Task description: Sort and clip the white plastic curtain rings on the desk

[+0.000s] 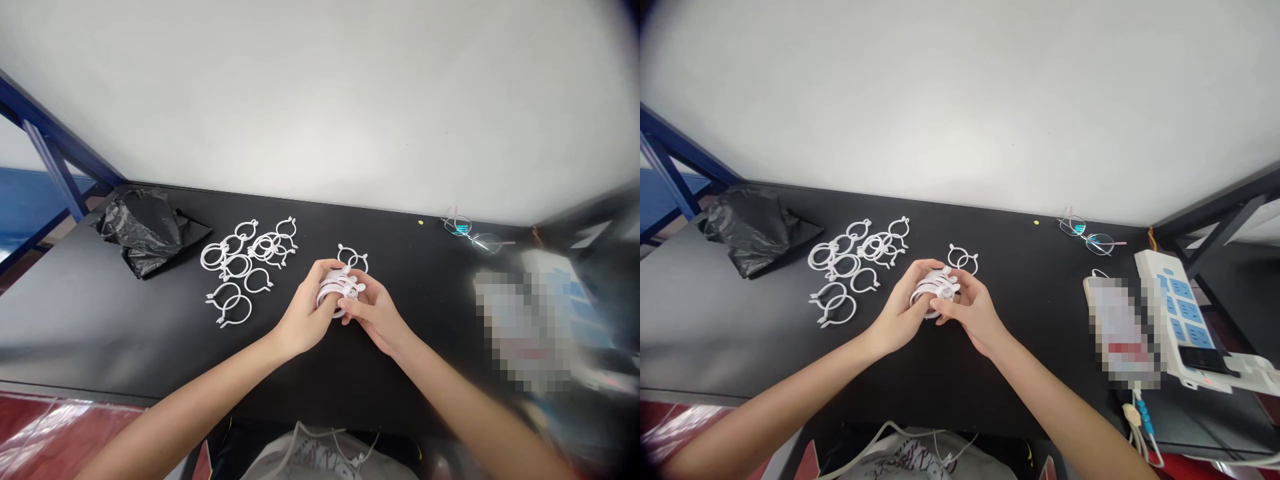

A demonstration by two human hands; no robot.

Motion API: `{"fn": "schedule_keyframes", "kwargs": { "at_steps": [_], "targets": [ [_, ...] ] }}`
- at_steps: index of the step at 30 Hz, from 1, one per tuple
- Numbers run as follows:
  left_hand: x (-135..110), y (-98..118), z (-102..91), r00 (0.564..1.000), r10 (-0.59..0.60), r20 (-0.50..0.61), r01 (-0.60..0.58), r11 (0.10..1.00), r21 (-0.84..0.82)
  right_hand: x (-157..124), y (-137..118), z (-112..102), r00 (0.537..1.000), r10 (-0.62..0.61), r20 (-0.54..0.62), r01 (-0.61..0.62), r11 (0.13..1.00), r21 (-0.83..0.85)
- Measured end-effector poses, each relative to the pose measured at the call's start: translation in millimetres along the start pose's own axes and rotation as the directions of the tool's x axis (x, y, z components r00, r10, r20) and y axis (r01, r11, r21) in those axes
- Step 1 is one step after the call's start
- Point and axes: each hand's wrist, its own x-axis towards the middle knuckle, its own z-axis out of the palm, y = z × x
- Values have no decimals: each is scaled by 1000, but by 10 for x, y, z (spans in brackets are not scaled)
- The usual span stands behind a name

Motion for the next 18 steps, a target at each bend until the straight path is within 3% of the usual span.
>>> {"fn": "schedule_keyframes", "kwargs": {
  "at_steps": [5,8,11,14,18],
  "targets": [
    [33,-52,-61,984,176,-22,-157,921,356,1,16,-7,998,-57,-3,57,998,-28],
    [89,-93,-118,964,264,28,-246,849,467,-7,18,-18,997,-76,-9,76,997,-7],
    [121,-136,-158,965,249,78,-256,848,465,-16,7,-32,997,-66,33,65,998,20],
    [111,-165,-158,980,122,156,-173,911,374,-20,1,-41,994,-41,99,43,999,-12],
    [92,-139,-129,970,27,242,-79,974,210,-19,15,-54,996,-49,81,55,996,-71]
  ]
}}
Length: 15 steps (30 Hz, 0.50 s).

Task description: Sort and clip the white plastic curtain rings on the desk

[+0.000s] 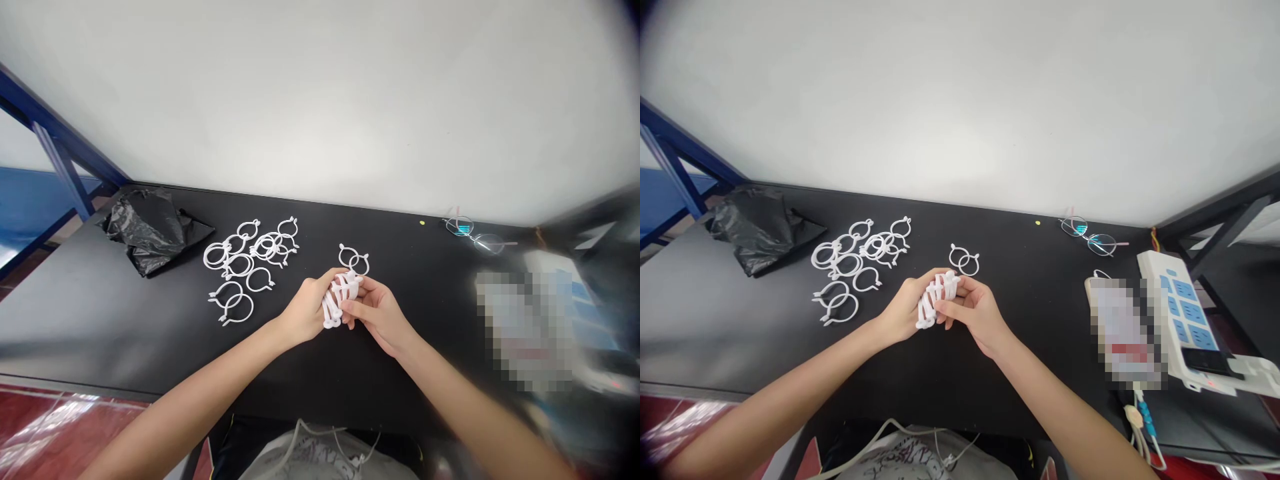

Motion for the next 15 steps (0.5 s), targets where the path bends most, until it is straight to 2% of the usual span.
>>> {"fn": "schedule_keyframes", "kwargs": {
  "at_steps": [4,8,11,15],
  "targets": [
    [35,66,-18,999,-38,36,45,975,-216,-7,-5,-25,999,-32,-15,31,998,-59],
    [70,107,-39,975,-157,159,209,892,-400,-32,-61,-37,999,-36,39,41,989,-141],
    [71,113,-43,954,-203,221,284,848,-447,-62,-106,-24,994,-41,103,61,978,-199],
    [61,114,-57,938,-228,260,321,856,-405,-100,-126,-12,985,2,173,42,968,-247]
  ]
}}
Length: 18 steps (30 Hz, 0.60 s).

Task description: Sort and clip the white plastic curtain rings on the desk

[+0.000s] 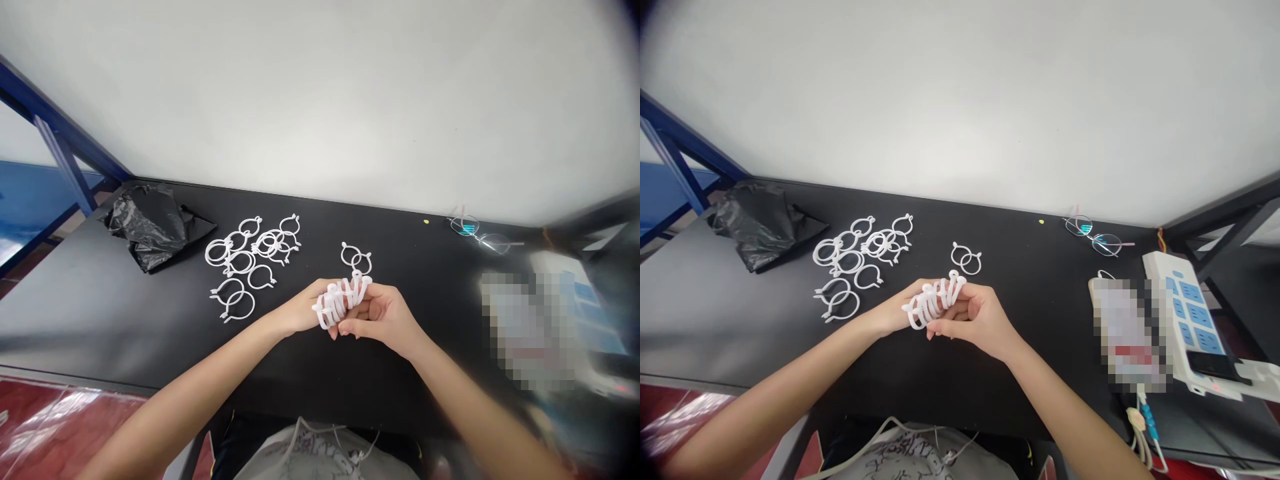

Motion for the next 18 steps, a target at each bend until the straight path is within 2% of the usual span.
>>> {"fn": "schedule_keyframes", "kwargs": {
  "at_steps": [3,5,7,10,13,16,18],
  "targets": [
    [-16,11,-22,997,18,73,-22,998,52,-16,11,-2,999,27,-18,-28,1000,-12],
    [-34,19,-38,994,71,85,-85,981,174,-19,23,-5,998,46,-33,-47,999,-7],
    [-55,26,-51,989,142,27,-142,915,377,-17,34,-5,997,61,-39,-61,998,4],
    [-78,39,-71,977,206,-51,-133,781,610,-8,43,-3,996,80,-28,-79,997,21],
    [-88,56,-96,980,198,9,-157,750,642,6,40,-7,994,106,18,-107,992,60],
    [-93,86,-109,974,211,83,-219,779,588,16,25,-29,991,120,58,-126,983,135],
    [-96,110,-104,972,219,90,-233,812,535,16,11,-49,990,125,66,-135,977,165]
  ]
}}
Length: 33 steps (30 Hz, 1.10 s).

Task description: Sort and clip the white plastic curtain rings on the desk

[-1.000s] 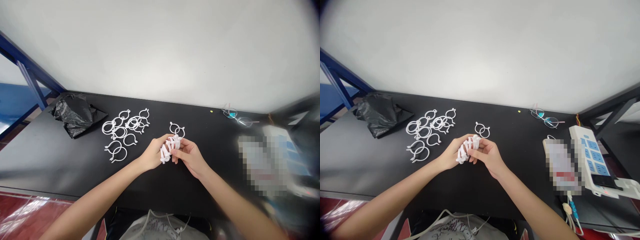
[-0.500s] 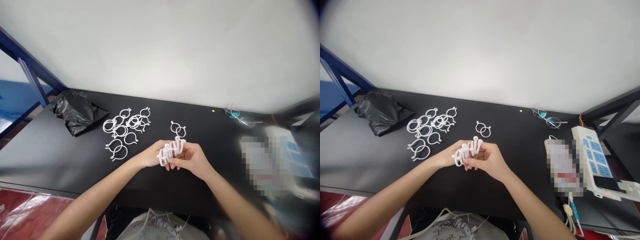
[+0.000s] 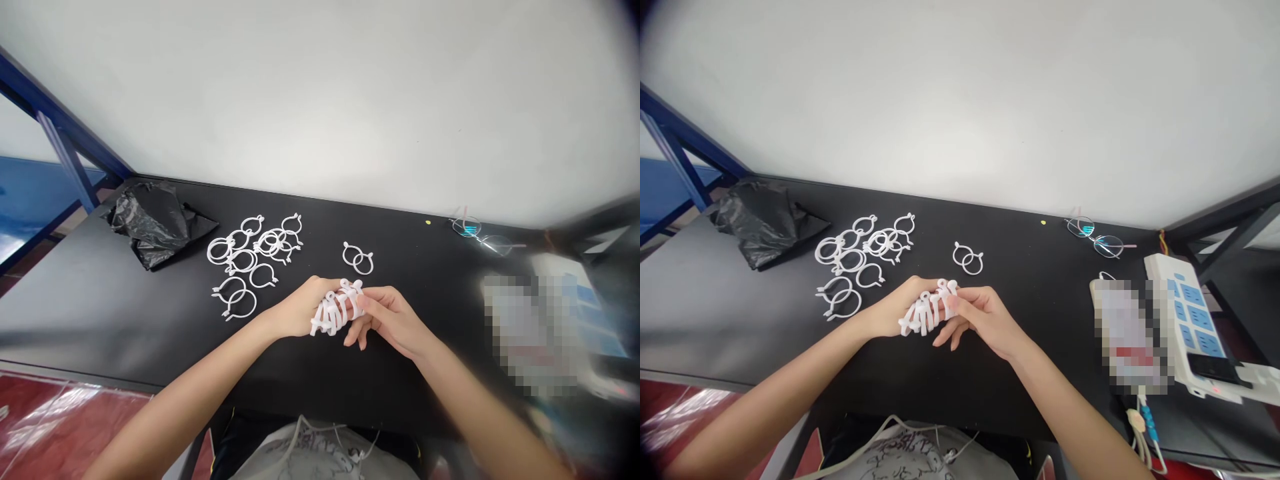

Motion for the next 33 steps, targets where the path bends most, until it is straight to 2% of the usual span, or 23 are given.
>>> {"fn": "schedule_keyframes", "kwargs": {
  "at_steps": [4,6,9,11,14,18,21,25,30,33],
  "targets": [
    [6,17,-3,1000,-13,-6,13,995,-95,-19,-14,-26,1000,-20,-2,19,994,-108],
    [8,-3,-5,1000,-11,-21,11,1000,-2,-29,-7,-37,997,-78,-26,71,975,-209],
    [9,-40,-9,999,-16,-40,26,967,253,-40,3,-53,983,-175,-59,146,932,-331],
    [6,-49,-16,1000,-11,-20,18,933,360,-46,-3,-57,987,-158,-32,136,923,-361],
    [-3,-42,-45,1000,-6,15,-1,905,424,-52,-18,-46,991,-131,-4,120,917,-381],
    [-18,-51,-96,1000,17,2,-16,878,478,-45,-2,-23,965,-245,-97,189,899,-394],
    [-24,-77,-102,1000,0,-8,5,858,514,-36,23,-34,965,-246,-87,201,915,-350],
    [-24,-73,-87,1000,7,17,-14,889,459,-33,27,-60,982,-186,-17,175,949,-260],
    [-19,2,-75,997,48,55,-59,973,225,-33,-1,-51,983,-179,43,184,948,-259],
    [-19,7,-64,998,45,38,-53,975,216,-30,-8,-49,985,-165,49,173,951,-258]
  ]
}}
